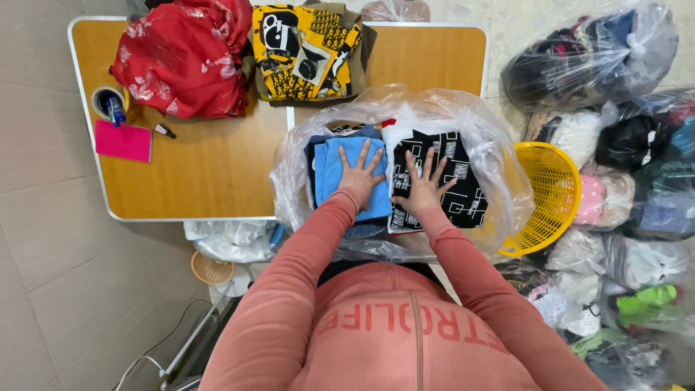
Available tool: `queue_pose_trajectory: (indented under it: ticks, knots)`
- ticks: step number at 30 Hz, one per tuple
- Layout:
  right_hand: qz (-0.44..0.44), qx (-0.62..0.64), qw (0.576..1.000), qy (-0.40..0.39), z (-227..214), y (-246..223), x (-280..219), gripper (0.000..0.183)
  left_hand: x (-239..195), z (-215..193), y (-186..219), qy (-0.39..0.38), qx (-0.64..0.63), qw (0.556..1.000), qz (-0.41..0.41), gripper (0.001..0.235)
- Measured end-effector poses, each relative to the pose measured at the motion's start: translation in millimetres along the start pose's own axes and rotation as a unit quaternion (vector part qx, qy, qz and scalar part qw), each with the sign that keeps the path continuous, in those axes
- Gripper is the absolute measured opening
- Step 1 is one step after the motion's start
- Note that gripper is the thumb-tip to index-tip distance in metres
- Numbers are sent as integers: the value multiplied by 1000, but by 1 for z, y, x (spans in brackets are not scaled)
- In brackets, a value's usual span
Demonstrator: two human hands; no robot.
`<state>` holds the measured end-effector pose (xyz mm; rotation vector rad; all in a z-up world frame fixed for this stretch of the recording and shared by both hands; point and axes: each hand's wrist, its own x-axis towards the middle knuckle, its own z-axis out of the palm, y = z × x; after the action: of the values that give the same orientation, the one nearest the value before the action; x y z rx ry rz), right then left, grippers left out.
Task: The person folds various clothing items on a table and places them into a clear plastic bag. They handle jeans, patterned shirts, and solid-colored garments, stacking them neatly before tying the bag closed.
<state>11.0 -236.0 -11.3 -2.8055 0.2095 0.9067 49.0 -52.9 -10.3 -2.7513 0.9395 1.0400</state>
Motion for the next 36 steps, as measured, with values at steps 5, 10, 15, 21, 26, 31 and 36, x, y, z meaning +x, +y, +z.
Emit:
queue_pose_trajectory:
  ticks: [5,10,15,21,26,31,36]
  knots:
    - [-49,-8,999,19,-22,-2,-27,151,-17,11,7,165,37,985,18,71]
    - [-69,-92,991,-67,-21,7,-46,158,-43,35,34,18,-40,998,40,88]
    - [-116,-187,973,-68,20,23,-27,153,-36,55,41,154,9,988,27,89]
    - [-150,-198,969,15,36,34,-19,152,-44,45,38,62,-86,994,27,90]
    - [-148,-121,981,-37,3,27,-38,158,-67,36,39,165,-228,959,-22,63]
    - [-149,-75,986,-8,-21,24,-51,163,-87,39,36,239,-274,928,-83,58]
    - [-173,-67,983,15,-40,14,-51,161,-100,25,33,266,-292,911,-124,57]
